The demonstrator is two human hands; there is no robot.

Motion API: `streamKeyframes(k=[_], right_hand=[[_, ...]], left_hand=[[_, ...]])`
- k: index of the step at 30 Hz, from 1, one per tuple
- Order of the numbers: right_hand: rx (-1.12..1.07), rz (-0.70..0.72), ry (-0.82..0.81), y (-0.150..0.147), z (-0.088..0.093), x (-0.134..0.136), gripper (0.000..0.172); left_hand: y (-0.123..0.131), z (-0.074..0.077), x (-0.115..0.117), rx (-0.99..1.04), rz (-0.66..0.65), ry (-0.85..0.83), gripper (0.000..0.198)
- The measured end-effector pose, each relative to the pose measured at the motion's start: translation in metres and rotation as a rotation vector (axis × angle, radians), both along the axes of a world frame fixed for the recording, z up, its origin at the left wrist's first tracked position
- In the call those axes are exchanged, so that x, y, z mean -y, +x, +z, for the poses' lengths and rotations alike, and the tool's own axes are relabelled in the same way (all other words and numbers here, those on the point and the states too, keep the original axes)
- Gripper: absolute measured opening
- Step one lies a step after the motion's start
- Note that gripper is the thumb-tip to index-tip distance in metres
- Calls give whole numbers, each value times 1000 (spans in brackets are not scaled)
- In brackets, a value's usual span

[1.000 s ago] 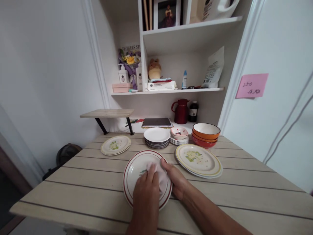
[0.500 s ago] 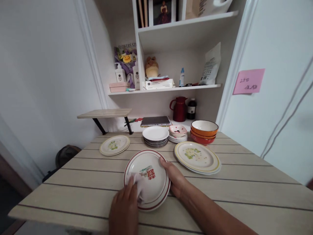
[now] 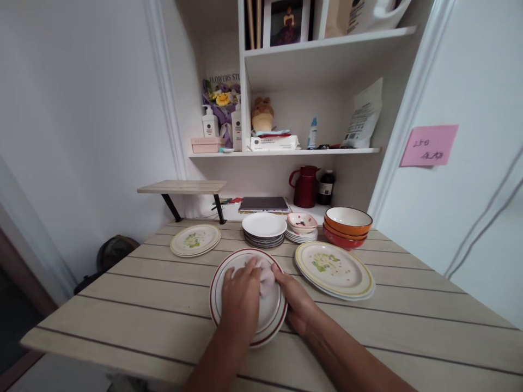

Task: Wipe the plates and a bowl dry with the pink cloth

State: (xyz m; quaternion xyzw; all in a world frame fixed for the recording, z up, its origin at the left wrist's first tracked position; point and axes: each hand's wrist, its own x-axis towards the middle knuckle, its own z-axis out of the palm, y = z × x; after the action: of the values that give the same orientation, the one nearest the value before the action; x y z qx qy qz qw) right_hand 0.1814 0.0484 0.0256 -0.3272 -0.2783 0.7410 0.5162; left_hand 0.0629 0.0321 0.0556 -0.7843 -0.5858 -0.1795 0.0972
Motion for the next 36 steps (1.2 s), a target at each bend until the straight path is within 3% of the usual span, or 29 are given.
streamKeyframes(k=[3,5,10,13,15,18,22,26,29,32,36], right_hand=[[1,3,-16,-1,1,1,37],[7,2,-42,-1,3,1,38],[11,-21,-71,-1,3,1,37],[-6,19,-67,0,2,1,38],[-15,48,-59,0,1,1,38],[-12,55,-45,1,1,2,38],[-1,4,-14,0,-2,0,35],[3,-79,16,-2,-7,-3,33],[-7,-153,8,-2,-9,-4,31],[-6,-218,-15,1,-9,-6,30],[11,-364,6,9,-4,-8,33]], left_hand=[[-22,5,-6,31,70,-7,33],[-39,-2,0,30,151,-1,35],[-64,-44,39,-101,213,31,47],[-63,-72,58,-151,122,97,52],[-54,-80,62,-163,81,143,55],[-31,-69,53,-144,77,140,53],[-7,-33,25,-50,59,44,41],[-19,-8,-5,53,80,20,35],[-44,-4,-14,57,94,1,35],[-70,-8,-17,62,67,-52,34],[-98,-21,-25,280,130,-195,36]])
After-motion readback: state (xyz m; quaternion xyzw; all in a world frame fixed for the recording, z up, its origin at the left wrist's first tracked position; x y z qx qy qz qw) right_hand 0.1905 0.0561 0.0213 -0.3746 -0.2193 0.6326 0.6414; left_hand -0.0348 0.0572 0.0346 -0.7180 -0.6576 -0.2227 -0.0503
